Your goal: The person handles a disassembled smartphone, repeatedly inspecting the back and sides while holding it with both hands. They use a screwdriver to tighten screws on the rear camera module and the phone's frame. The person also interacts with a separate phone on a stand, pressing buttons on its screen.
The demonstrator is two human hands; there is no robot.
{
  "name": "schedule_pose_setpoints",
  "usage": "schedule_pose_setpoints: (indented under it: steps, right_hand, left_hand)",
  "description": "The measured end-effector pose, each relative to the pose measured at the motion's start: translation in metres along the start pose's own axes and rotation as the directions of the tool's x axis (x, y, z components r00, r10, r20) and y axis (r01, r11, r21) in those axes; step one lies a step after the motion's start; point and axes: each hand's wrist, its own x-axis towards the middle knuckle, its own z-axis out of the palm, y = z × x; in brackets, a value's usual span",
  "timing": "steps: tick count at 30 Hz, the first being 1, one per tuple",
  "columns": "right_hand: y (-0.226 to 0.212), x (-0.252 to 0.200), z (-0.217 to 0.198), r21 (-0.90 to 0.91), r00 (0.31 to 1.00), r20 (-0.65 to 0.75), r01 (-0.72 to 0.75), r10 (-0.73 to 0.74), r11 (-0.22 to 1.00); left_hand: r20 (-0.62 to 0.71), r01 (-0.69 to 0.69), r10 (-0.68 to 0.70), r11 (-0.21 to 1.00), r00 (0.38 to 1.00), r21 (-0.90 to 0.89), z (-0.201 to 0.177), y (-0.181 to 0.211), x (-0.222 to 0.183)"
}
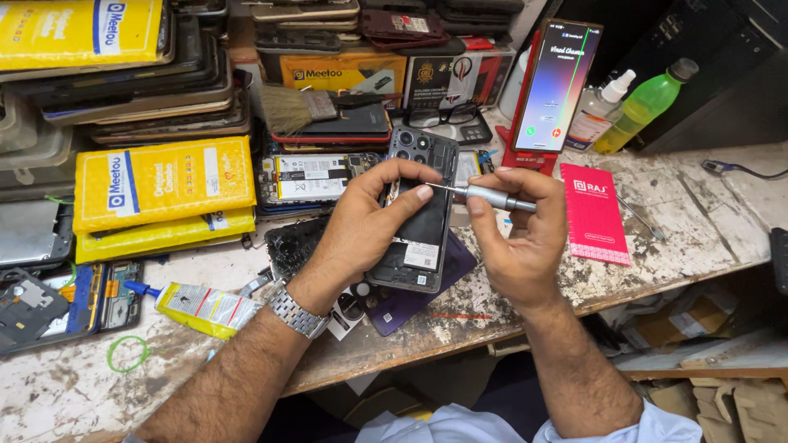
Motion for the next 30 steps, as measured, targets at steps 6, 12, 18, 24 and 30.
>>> schedule_pose_setpoints:
  steps: [6,12,18,24,30]
  right_hand:
    - [0.005,0.008,-0.023,-0.095,0.997,-0.001,0.071,-0.072,0.993]
    - [-0.009,0.018,-0.042,-0.317,0.985,0.141,0.141,-0.100,0.938]
    - [-0.013,0.021,-0.041,-0.384,0.975,0.185,0.187,-0.123,0.904]
    - [-0.011,0.022,-0.039,-0.403,0.973,0.204,0.183,-0.107,0.897]
    - [-0.015,0.024,-0.038,-0.389,0.962,0.254,0.196,-0.100,0.900]
  left_hand:
    - [0.003,-0.136,0.137,0.982,0.991,0.129,0.002,0.004,-0.002]
    - [0.021,-0.176,0.176,0.953,0.984,0.248,0.002,0.007,-0.006]
    - [0.025,-0.184,0.186,0.927,0.982,0.327,0.003,0.011,-0.007]
    - [0.044,-0.225,0.223,0.915,0.974,0.336,0.004,0.010,-0.008]
    - [0.046,-0.221,0.221,0.893,0.974,0.391,0.003,0.010,-0.008]
